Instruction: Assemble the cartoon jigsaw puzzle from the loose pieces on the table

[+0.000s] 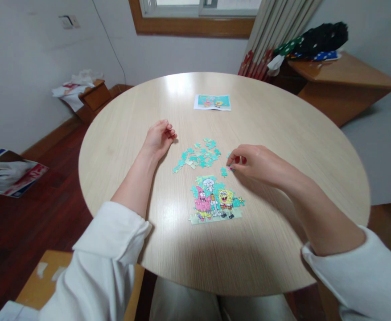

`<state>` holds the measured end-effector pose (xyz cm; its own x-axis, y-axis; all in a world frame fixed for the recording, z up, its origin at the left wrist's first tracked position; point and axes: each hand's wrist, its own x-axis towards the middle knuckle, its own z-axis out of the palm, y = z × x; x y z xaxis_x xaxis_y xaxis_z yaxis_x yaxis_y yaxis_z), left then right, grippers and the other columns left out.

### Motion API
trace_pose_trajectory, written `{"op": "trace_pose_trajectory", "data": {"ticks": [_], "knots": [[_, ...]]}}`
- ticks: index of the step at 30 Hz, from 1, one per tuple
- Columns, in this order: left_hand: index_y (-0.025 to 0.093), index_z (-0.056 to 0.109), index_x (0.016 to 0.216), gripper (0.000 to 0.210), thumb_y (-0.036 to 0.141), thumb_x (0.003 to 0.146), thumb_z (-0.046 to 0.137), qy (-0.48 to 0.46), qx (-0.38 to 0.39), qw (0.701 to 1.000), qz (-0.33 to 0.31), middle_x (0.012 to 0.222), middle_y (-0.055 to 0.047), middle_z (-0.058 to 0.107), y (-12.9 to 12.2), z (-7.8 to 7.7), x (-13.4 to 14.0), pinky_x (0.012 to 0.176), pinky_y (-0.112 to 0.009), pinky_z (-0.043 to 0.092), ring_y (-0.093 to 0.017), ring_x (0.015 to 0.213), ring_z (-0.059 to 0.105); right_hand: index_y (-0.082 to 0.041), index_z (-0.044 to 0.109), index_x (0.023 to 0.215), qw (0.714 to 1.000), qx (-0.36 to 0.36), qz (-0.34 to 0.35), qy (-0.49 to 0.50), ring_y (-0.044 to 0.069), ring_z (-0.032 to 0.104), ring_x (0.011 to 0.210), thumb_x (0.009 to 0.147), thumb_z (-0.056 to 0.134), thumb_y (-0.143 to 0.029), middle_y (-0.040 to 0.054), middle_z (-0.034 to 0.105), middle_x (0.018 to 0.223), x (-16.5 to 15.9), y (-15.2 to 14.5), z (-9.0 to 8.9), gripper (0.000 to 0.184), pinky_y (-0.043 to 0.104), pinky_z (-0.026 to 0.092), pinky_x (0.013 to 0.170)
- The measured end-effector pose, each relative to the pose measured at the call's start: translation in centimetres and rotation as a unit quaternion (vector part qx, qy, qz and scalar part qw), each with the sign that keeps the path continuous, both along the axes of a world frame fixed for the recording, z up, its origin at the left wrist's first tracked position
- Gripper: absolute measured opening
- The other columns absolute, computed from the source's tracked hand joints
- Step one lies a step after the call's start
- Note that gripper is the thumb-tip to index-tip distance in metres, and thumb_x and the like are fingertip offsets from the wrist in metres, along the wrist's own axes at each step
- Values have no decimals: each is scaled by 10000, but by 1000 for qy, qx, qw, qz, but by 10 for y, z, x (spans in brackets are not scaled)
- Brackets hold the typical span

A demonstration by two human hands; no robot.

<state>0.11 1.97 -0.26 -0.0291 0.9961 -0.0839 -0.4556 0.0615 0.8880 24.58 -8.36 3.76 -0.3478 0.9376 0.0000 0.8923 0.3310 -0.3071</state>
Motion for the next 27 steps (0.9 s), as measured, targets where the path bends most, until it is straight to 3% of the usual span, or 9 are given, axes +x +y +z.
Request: {"op": "trace_pose_trajectory", "data": {"ticks": [7, 14, 27], "knots": [[222, 446, 612, 274, 231, 705, 704, -14, 1, 1000, -1, 533, 46, 455, 2, -2, -1, 592, -262, 457, -106, 517, 491, -204, 709, 804, 1000, 1, 3, 1, 168, 571, 695, 783, 532, -209, 60, 668, 785, 1, 1, -1, 178, 302, 426, 639], [225, 431, 599, 260, 244, 765, 630, -19, -18, 1000, 7, 496, 24, 454, 5, -2, 0, 550, -267, 463, -125, 499, 477, -192, 699, 809, 1000, -15, -4, -3, 176, 574, 715, 792, 536, -197, 67, 662, 803, -2, 0, 2, 164, 312, 426, 665], [223, 417, 587, 344, 361, 801, 649, -44, -22, 999, -5, 449, 48, 413, 6, -3, -1, 567, -268, 456, -112, 457, 461, -191, 718, 802, 1000, -23, 2, 1, 171, 585, 706, 802, 532, -210, 72, 679, 809, -4, -1, 2, 187, 305, 436, 656]]}}
